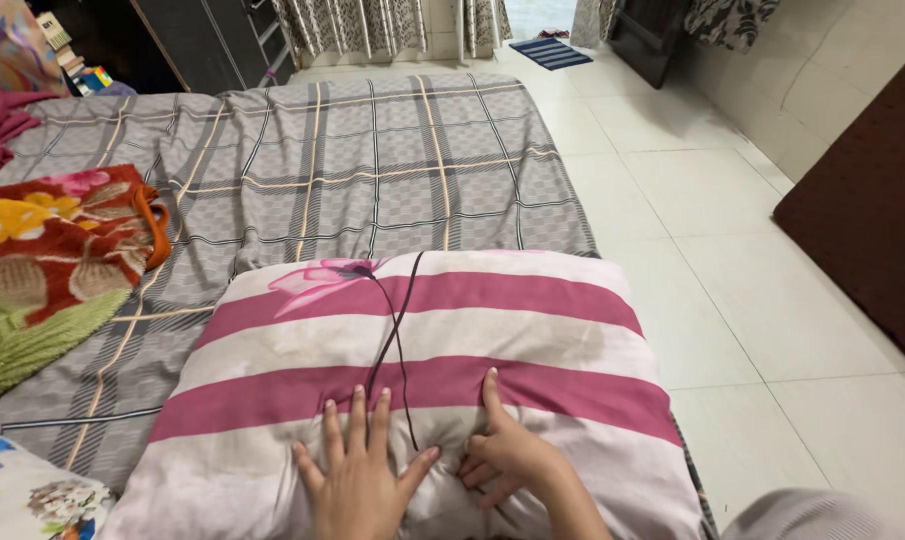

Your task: The person inserts a pillow into a pink and white striped pillowcase on a bed. They pull the pillowcase over the pillow, smooth the fabric, and adjust the corners to ensure a snug fit.

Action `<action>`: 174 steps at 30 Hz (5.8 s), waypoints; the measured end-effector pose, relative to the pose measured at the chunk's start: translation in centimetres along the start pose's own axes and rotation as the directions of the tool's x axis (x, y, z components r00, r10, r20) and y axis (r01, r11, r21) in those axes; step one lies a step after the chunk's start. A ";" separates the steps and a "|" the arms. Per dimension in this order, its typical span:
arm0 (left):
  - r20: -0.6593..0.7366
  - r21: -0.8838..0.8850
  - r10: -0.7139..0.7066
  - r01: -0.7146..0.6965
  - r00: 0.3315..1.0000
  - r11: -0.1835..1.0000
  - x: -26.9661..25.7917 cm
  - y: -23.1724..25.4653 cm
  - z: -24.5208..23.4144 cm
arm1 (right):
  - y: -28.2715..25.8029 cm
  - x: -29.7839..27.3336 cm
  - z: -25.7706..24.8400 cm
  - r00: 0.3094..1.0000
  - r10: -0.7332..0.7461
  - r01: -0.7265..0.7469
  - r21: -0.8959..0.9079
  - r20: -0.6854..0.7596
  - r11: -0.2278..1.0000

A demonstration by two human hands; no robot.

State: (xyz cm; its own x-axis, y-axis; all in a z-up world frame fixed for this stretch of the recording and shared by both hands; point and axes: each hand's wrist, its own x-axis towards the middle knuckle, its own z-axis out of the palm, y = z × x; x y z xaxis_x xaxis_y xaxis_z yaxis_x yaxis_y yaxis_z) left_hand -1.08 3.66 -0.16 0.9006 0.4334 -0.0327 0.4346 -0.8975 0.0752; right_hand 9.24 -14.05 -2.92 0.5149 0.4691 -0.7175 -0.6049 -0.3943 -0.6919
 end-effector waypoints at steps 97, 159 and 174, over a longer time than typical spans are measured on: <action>0.398 -0.207 -0.148 0.245 0.906 0.947 10.5 -7.9 -2.0 | -9.2 13.0 4.5 0.723 -0.688 0.295 -0.873 -0.061 0.388; 0.504 -0.172 0.153 -0.075 0.850 0.982 13.9 13.7 -2.2 | -10.2 9.1 -9.7 0.680 -0.469 -0.263 -0.785 -0.563 0.560; 0.161 -0.167 0.208 -0.181 0.965 0.969 7.6 13.2 -2.0 | -2.2 8.4 -11.5 0.668 -0.621 -0.093 -0.874 -0.410 0.476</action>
State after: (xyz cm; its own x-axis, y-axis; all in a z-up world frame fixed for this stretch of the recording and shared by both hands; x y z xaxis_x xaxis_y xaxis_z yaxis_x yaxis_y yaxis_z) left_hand 11.55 -4.74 2.62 0.9599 0.2177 -0.1768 0.2573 -0.9346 0.2457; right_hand 21.87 -18.30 -8.40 0.9686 0.2347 -0.0825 0.1950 -0.9223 -0.3336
